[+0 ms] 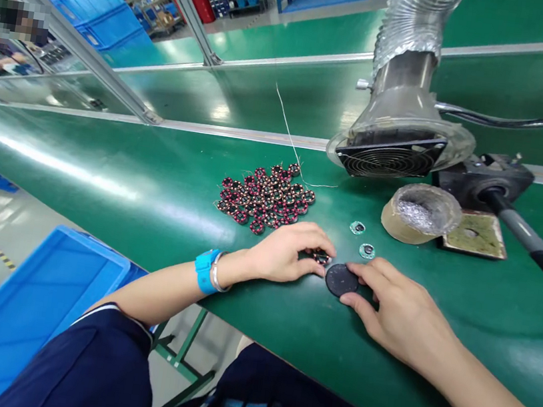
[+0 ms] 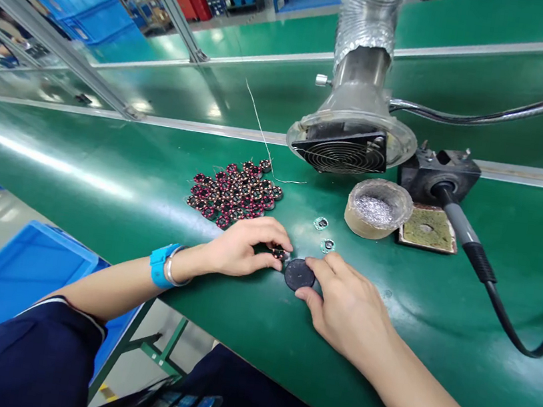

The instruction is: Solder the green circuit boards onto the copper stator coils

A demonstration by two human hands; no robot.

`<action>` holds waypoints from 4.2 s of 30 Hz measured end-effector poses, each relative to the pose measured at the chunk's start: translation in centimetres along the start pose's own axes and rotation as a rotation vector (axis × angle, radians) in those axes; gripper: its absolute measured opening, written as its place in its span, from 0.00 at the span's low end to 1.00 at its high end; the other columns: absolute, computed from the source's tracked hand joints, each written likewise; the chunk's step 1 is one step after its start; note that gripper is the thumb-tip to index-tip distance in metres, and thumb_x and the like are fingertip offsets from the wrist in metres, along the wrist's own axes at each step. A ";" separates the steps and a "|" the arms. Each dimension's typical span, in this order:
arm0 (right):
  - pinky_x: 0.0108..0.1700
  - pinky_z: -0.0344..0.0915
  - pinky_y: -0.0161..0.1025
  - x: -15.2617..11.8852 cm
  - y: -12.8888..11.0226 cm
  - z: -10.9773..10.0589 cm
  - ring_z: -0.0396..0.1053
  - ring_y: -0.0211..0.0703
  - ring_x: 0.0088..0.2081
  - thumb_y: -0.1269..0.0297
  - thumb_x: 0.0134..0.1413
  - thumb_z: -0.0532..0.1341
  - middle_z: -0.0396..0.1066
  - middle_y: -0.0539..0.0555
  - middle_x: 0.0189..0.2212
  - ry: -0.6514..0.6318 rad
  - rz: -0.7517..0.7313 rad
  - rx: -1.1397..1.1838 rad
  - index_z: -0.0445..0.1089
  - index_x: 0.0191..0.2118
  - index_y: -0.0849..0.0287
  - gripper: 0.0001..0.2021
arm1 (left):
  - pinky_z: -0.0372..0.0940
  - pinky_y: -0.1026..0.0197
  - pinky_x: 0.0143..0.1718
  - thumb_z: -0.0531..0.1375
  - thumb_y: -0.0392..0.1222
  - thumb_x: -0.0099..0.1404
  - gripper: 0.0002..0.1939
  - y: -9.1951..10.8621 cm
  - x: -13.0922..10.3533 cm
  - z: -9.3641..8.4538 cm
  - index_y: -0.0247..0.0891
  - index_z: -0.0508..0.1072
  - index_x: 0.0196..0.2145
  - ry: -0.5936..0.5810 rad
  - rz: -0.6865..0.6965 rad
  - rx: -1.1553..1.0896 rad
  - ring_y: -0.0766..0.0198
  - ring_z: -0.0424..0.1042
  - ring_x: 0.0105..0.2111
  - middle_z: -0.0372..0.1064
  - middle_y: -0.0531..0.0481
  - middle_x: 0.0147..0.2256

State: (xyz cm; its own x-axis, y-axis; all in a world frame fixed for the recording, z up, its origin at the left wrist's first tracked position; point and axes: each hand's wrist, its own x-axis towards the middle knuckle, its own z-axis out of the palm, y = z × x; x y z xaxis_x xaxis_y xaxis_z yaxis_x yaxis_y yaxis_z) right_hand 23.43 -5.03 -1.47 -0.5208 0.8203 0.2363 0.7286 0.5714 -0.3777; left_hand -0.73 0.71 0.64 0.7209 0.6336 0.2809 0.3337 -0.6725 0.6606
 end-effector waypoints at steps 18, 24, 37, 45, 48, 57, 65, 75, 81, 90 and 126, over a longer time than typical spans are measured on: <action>0.30 0.65 0.37 0.1 0.3 0.1 0.68 0.38 0.27 0.58 0.58 0.63 0.67 0.50 0.31 -0.015 0.033 0.062 0.66 0.37 0.56 0.08 | 0.67 0.61 0.55 0.56 0.34 0.70 0.15 0.4 3.1 -0.6 0.38 0.71 0.53 -0.473 0.189 -0.153 0.60 0.71 0.53 0.71 0.42 0.53; 0.29 0.66 0.36 0.1 0.3 -0.1 0.67 0.36 0.26 0.57 0.59 0.61 0.69 0.51 0.33 -0.034 0.055 0.107 0.68 0.41 0.56 0.10 | 0.69 0.61 0.54 0.59 0.42 0.70 0.11 0.1 1.8 -0.1 0.36 0.75 0.47 -0.289 0.214 -0.108 0.60 0.72 0.50 0.72 0.39 0.49; 0.26 0.66 0.33 1.1 2.1 -2.4 0.65 0.33 0.22 0.57 0.63 0.57 0.70 0.50 0.29 0.011 0.158 0.220 0.73 0.48 0.56 0.14 | 0.66 0.59 0.43 0.54 0.40 0.72 0.09 1.1 0.1 -0.8 0.39 0.74 0.41 -0.066 0.397 0.269 0.63 0.73 0.40 0.76 0.48 0.40; 0.35 0.68 0.39 1.7 3.3 -1.8 0.70 0.39 0.29 0.56 0.64 0.54 0.71 0.51 0.31 -0.016 0.107 -0.017 0.73 0.52 0.53 0.17 | 0.64 0.60 0.39 0.52 0.34 0.72 0.12 -0.7 0.5 -0.4 0.41 0.76 0.40 -0.041 0.376 0.395 0.64 0.72 0.36 0.77 0.49 0.39; 0.34 0.67 0.37 1.5 3.7 -1.7 0.70 0.37 0.28 0.57 0.65 0.53 0.73 0.52 0.33 -0.034 0.111 0.004 0.72 0.49 0.55 0.15 | 0.63 0.60 0.37 0.53 0.34 0.70 0.11 -0.6 0.2 -0.7 0.42 0.75 0.38 -0.064 0.421 0.357 0.65 0.73 0.36 0.77 0.51 0.38; 0.30 0.67 0.36 1.5 1.0 -2.7 0.67 0.36 0.27 0.55 0.62 0.59 0.69 0.51 0.32 0.151 0.152 0.086 0.67 0.43 0.57 0.11 | 0.70 0.56 0.47 0.57 0.37 0.66 0.10 -0.8 0.4 0.0 0.35 0.73 0.44 0.046 0.210 -0.157 0.59 0.73 0.43 0.73 0.41 0.41; 0.44 0.71 0.43 1.7 -2.0 -0.9 0.72 0.45 0.43 0.61 0.60 0.62 0.72 0.56 0.41 0.230 0.007 0.200 0.66 0.43 0.55 0.08 | 0.70 0.61 0.44 0.56 0.33 0.69 0.08 -1.4 0.4 0.1 0.37 0.76 0.35 -0.037 0.123 -0.168 0.64 0.74 0.38 0.77 0.46 0.35; 0.46 0.72 0.44 1.0 -1.5 -0.3 0.70 0.46 0.47 0.60 0.61 0.61 0.69 0.58 0.45 0.145 -0.020 0.129 0.63 0.44 0.57 0.10 | 0.69 0.60 0.41 0.63 0.37 0.59 0.19 -0.8 0.0 0.3 0.34 0.70 0.48 -0.055 0.022 -0.160 0.62 0.71 0.37 0.71 0.45 0.38; 0.46 0.73 0.44 1.1 -1.8 -1.1 0.70 0.47 0.48 0.59 0.60 0.61 0.69 0.59 0.46 0.110 -0.026 0.149 0.63 0.47 0.56 0.13 | 0.67 0.60 0.42 0.66 0.45 0.63 0.14 -0.8 0.2 1.4 0.34 0.77 0.43 -0.050 0.042 -0.146 0.62 0.72 0.37 0.74 0.46 0.36; 0.44 0.73 0.42 1.2 -1.4 -1.6 0.73 0.44 0.43 0.66 0.60 0.60 0.73 0.57 0.42 0.117 -0.092 0.207 0.65 0.46 0.56 0.09 | 0.65 0.63 0.38 0.69 0.45 0.60 0.10 0.8 -0.8 2.9 0.36 0.78 0.36 0.100 -0.124 -0.089 0.66 0.71 0.31 0.73 0.52 0.29; 0.37 0.67 0.40 0.7 -2.1 -2.1 0.68 0.42 0.37 0.73 0.57 0.61 0.71 0.58 0.39 0.189 -0.247 -0.042 0.72 0.50 0.60 0.14 | 0.67 0.68 0.31 0.62 0.38 0.63 0.05 0.3 0.3 1.1 0.33 0.76 0.33 -0.056 -0.107 -0.362 0.71 0.70 0.28 0.70 0.50 0.30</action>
State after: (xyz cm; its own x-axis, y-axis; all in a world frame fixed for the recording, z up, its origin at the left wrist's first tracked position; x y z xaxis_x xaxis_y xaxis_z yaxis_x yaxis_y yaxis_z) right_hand 22.46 -5.61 1.33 -0.5955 0.6442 0.4800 0.6100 0.7514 -0.2516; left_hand 0.29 0.25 0.16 0.7290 0.6642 0.1654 0.1799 -0.4190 0.8900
